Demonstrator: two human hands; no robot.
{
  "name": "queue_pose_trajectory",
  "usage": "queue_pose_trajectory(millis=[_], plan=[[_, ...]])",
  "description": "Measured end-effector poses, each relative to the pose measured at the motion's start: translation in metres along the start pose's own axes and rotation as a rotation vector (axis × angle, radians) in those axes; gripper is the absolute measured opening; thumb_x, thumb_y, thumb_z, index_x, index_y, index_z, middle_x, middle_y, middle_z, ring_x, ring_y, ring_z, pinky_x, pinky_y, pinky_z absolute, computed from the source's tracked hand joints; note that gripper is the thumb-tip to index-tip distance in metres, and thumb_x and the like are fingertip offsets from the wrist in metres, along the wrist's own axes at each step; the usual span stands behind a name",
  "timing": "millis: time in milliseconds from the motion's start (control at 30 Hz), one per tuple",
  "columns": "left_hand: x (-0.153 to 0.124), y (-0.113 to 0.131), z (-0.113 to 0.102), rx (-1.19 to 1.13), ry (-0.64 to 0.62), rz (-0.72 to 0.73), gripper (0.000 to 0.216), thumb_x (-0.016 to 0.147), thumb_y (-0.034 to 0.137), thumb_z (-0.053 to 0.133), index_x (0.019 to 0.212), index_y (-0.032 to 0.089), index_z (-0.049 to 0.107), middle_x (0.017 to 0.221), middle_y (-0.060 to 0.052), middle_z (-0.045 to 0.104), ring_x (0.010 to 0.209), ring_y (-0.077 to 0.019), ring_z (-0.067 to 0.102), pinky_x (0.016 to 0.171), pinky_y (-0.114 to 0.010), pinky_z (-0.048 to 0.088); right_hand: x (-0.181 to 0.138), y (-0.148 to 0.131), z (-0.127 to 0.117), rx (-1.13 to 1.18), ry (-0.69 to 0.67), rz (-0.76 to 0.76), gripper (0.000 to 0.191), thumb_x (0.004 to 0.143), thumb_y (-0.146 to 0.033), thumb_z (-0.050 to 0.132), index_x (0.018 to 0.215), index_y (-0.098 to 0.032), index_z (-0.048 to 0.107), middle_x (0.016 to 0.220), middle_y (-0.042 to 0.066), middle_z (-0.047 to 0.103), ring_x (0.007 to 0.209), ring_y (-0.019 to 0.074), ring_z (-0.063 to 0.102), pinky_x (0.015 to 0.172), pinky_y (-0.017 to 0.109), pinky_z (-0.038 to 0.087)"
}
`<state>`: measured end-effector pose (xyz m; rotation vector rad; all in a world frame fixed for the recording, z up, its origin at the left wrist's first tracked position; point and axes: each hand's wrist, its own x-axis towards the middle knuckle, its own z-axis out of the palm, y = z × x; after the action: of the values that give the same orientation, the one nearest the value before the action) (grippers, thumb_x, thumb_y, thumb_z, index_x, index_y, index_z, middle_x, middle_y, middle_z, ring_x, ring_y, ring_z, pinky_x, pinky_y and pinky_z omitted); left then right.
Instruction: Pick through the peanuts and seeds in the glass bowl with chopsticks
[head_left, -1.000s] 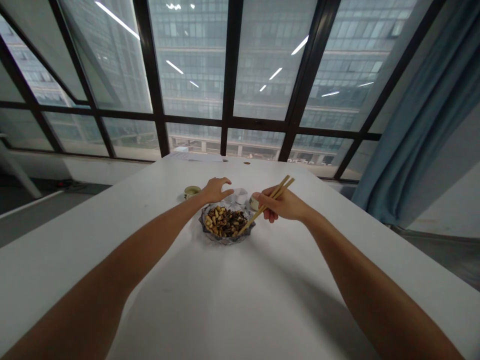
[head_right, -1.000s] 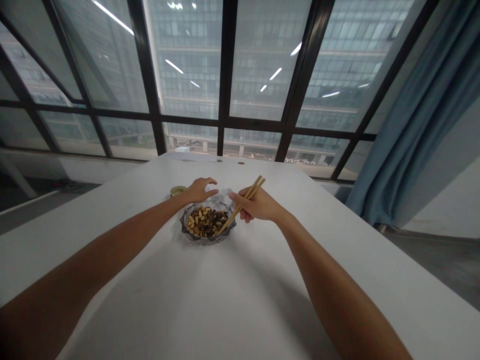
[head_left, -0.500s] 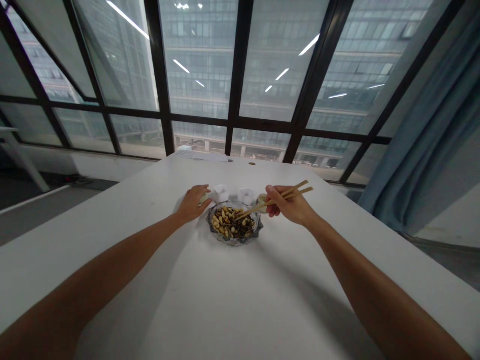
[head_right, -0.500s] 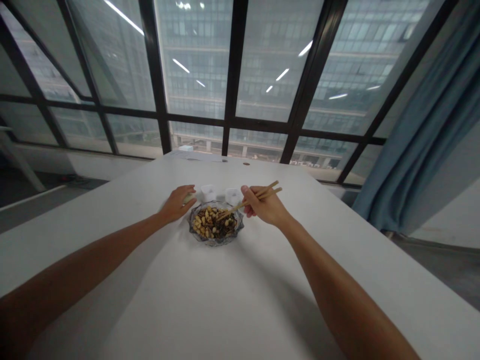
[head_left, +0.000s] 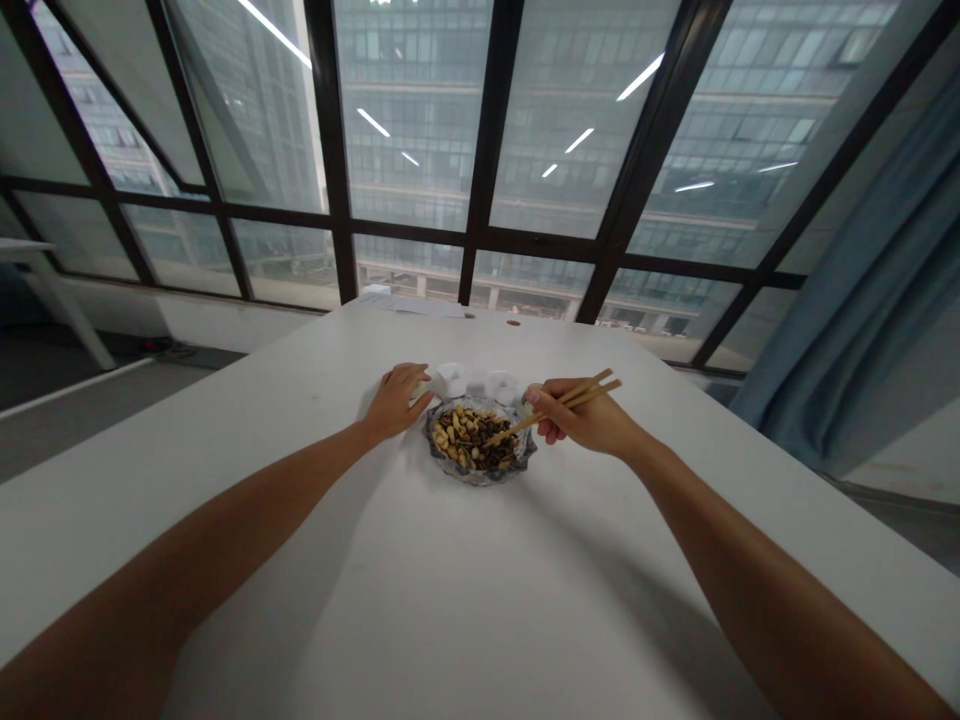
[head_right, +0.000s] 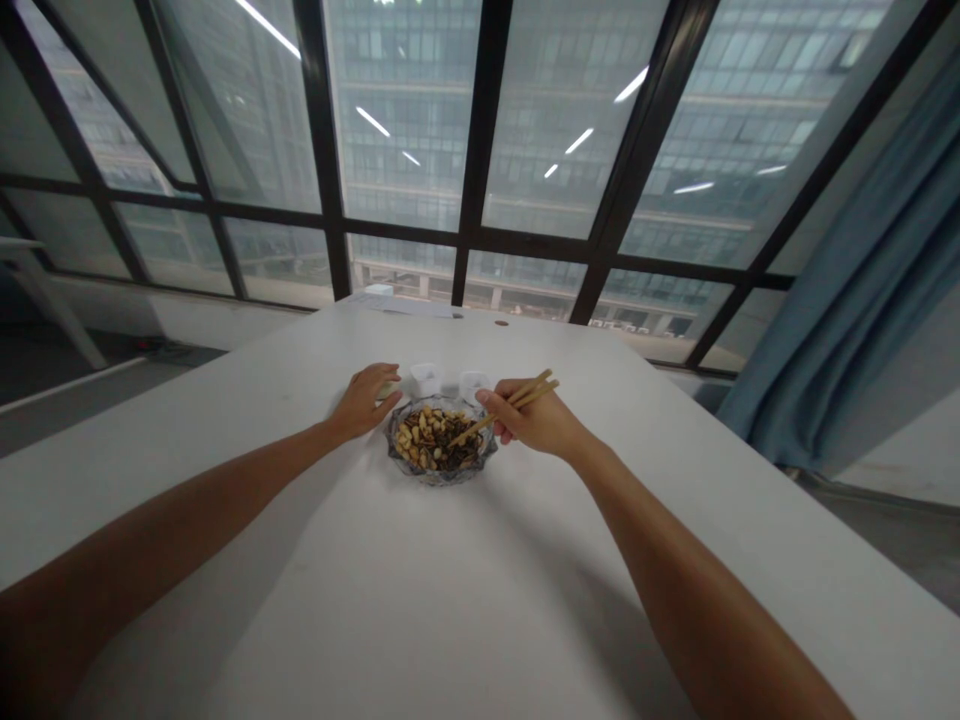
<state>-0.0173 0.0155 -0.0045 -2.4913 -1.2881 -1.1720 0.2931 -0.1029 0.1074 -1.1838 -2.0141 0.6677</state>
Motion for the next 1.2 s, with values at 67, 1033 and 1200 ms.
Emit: queue_pose_trajectory(millis=[67, 1033, 1200], plan=[[0.0, 0.0, 0.0, -0.002, -0.003, -0.002, 0.032, 0.095, 0.04, 0.049, 0.118, 0.021, 0.061, 0.14, -0.012, 0.061, 0.135, -0.0257, 0.05, 0.114, -0.047, 0.038, 0.0, 0.0, 0.001, 0.009, 0.005, 0.002, 0.055, 0.083, -0.071, 0.065, 0.068, -0.018, 0.064, 0.055, 0.005, 0.068, 0.044, 0.0144, 0.064, 0.038, 0.02, 0.046], [0.002, -0.012, 0.008, 0.025, 0.13, -0.2, 0.044, 0.088, 0.042, 0.065, 0.126, 0.02, 0.054, 0.146, -0.016, 0.055, 0.137, -0.0322, 0.049, 0.114, -0.051, 0.038, 0.006, -0.003, -0.014, 0.216, 0.165, 0.079, 0.066, 0.068, -0.083, 0.069, 0.065, -0.018, 0.062, 0.051, 0.007, 0.067, 0.038, 0.0159, 0.062, 0.037, 0.025, 0.05], [0.003, -0.03, 0.021, -0.094, 0.142, -0.35, 0.073, 0.078, 0.046, 0.078, 0.136, 0.02, 0.043, 0.14, -0.018, 0.058, 0.127, -0.0312, 0.057, 0.109, -0.049, 0.046, 0.014, 0.013, -0.023, 0.419, 0.362, 0.225, 0.057, 0.077, -0.072, 0.072, 0.066, -0.017, 0.061, 0.049, 0.007, 0.065, 0.036, 0.0148, 0.06, 0.034, 0.022, 0.046]])
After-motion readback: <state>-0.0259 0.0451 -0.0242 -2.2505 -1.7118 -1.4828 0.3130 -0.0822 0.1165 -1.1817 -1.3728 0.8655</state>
